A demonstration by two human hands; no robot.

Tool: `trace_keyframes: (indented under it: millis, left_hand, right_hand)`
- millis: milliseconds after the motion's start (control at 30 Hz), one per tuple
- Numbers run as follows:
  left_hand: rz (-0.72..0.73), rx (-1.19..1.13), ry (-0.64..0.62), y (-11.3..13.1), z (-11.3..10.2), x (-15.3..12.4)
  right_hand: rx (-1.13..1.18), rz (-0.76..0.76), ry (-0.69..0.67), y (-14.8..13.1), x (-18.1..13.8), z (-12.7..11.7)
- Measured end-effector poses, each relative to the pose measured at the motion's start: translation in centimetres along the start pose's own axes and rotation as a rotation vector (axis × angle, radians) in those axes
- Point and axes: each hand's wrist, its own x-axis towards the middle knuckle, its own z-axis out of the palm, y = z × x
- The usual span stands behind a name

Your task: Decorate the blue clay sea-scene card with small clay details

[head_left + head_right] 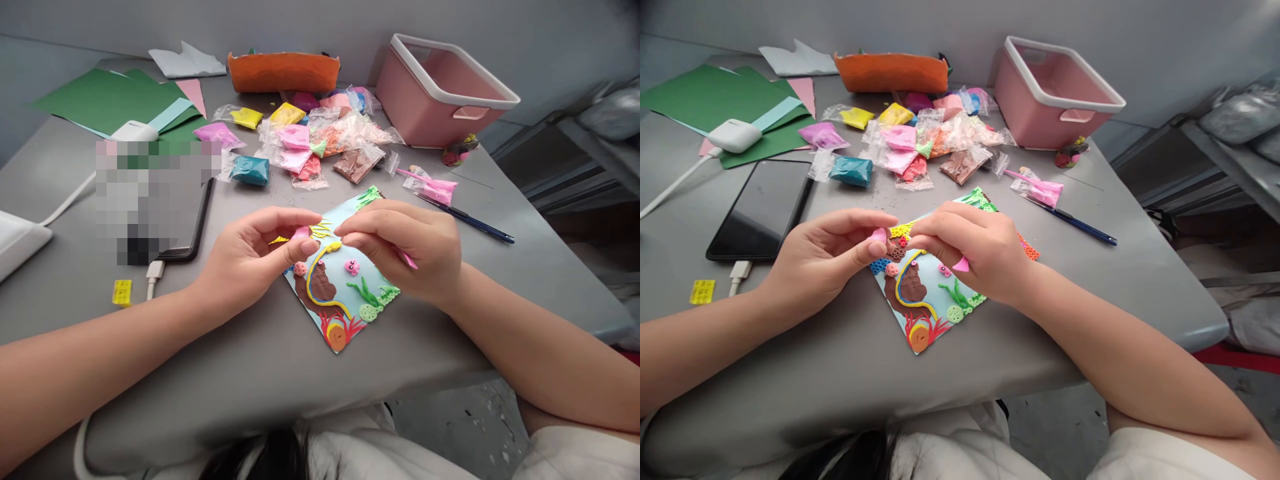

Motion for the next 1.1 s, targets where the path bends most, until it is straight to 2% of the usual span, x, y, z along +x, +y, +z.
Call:
trace_keyframes:
  millis: [200, 433, 600, 800, 933, 1100]
  left_hand:
    - [0.074, 0.053, 0.040, -0.3, -0.1, 0.1]
    - [0.035, 0.030, 0.052, -0.1, 0.1, 0.1]
    - [0.041, 0.039, 0.080, -0.2, 0.2, 0.0]
    - [0.040, 0.041, 0.088, -0.2, 0.1, 0.1]
    - [0.046, 0.053, 0.092, -0.1, 0.2, 0.1]
    - [0.024, 0.043, 0.075, -0.1, 0.2, 0.1]
  right_hand:
    - [-0.037, 0.028, -0.021, 0.4, 0.0, -0.1]
    - [-0.056, 0.088, -0.055, -0.3, 0.9, -1.5]
    - [-0.110, 0.130, -0.208, -1.1, 1.0, -2.7]
    - [-0.053, 0.134, -0.312, -0.5, -0.1, -0.9]
    - [-0.056, 0.143, -0.322, -0.2, -0.8, 0.5]
    - [-0.034, 0.118, -0.307, 0.2, -1.7, 0.9]
